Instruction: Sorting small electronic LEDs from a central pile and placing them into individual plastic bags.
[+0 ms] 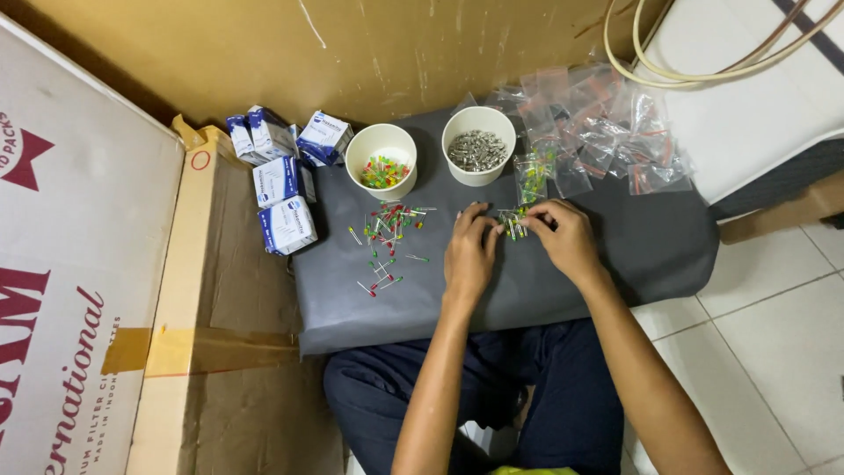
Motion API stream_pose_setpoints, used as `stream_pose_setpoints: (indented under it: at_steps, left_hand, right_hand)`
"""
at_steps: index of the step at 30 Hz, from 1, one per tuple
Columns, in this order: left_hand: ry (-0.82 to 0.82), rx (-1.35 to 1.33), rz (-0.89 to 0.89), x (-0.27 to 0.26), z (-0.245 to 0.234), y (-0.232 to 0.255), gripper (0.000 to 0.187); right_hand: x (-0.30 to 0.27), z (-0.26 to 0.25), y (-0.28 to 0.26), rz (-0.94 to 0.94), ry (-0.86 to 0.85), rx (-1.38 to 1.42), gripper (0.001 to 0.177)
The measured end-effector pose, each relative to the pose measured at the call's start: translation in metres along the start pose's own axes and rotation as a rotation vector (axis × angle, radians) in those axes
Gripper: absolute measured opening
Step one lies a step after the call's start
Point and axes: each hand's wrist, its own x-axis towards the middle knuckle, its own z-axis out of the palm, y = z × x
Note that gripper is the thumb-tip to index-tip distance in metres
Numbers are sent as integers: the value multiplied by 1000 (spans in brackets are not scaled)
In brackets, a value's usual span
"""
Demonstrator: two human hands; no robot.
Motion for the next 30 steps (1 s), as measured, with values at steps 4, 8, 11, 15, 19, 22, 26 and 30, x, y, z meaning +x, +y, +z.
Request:
stream_pose_setpoints:
  at_steps: [4, 8, 11, 15, 19, 22, 26, 30]
  left_hand:
    - [-21, 24, -5, -1, 2, -2, 16]
    - [-33, 55, -17, -2, -1, 2, 18]
    - [-31, 80, -6, -3, 3, -1, 19]
    - [-14, 75, 29, -3, 1, 2, 23]
    - [-9, 69, 33, -5, 2, -1, 20]
    - [17, 74, 33, -9, 3, -6, 18]
    - [49, 40, 55, -10, -1, -3, 11]
    - [97, -21, 77, -12, -3, -4, 10]
  right_hand:
    - [-1, -4, 0, -33, -2, 30, 15]
    - [-2, -3, 5, -46, 20, 32, 10]
    - [-3, -1, 8, -61, 32, 17, 8]
    - [-3, -2, 4, -79, 31, 19, 6]
    - [-3, -3, 3, -87, 40, 12, 5]
    - [-3, -3, -2, -91, 28, 19, 5]
    - [-1, -2, 1, -119, 25, 7, 6]
    - [-2, -3, -1, -141, 42, 7, 9]
